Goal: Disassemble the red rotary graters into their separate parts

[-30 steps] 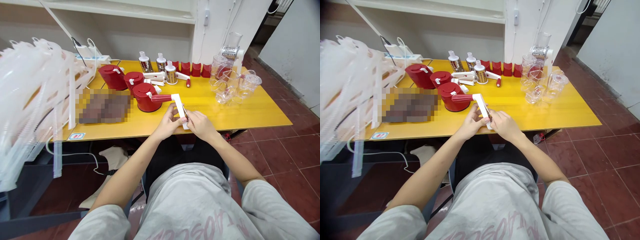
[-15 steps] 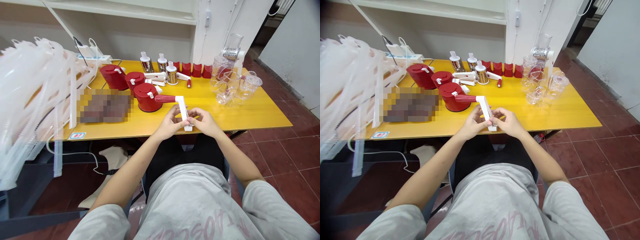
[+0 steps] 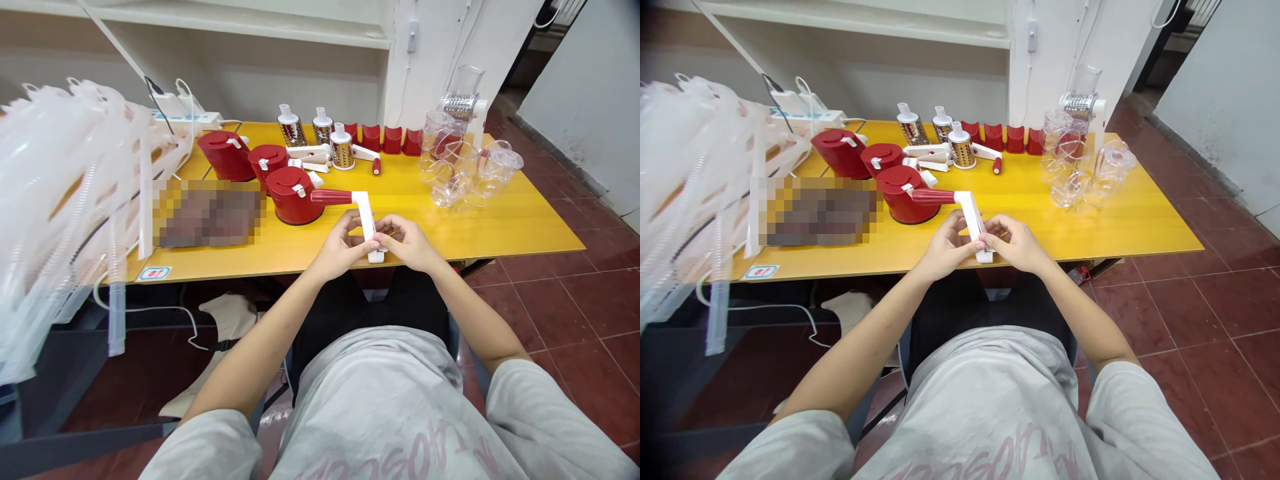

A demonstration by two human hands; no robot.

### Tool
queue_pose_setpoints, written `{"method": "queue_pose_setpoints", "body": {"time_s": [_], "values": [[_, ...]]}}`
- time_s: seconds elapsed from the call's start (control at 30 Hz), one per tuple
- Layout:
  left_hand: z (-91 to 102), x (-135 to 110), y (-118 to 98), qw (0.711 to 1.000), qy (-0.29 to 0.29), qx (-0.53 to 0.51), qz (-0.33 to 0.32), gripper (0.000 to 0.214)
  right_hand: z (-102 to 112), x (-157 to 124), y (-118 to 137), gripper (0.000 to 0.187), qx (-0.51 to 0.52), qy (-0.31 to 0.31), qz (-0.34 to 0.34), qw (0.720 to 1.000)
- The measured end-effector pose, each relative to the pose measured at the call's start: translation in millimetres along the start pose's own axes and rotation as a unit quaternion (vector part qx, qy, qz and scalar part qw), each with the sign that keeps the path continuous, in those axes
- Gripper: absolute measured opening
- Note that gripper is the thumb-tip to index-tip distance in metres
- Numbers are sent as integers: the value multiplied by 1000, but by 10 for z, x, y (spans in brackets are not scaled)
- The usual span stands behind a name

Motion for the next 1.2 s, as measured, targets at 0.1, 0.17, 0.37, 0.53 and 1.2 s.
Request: {"method": "queue_pose_setpoints", "body": {"time_s": [0.1,0.17,0.37,0.53,1.2], "values": [[2,3,-20,1000,-2,4,6,74,2,-21,44,42,-28,3,36,999],[-3,4,-35,1000,-1,4,6,75,-3,-30,79,39,-38,2,44,998],[-12,12,-45,1000,6,4,-6,73,-31,-58,157,34,-95,-11,75,993],[8,16,-20,1000,9,4,-12,70,-14,-59,168,41,-132,-39,107,985],[31,32,-8,999,-1,-43,19,76,-15,-18,100,64,34,-7,-24,999]]}}
Point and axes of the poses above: each hand's wrist, its own x-axis towards the middle knuckle, its own z-axis out of the back of the hand, y = z × x, the point moved 1 cm from there along x, towards the middle knuckle, and after that the axes turned 12 degrees about -y, right-handed, at the moved point
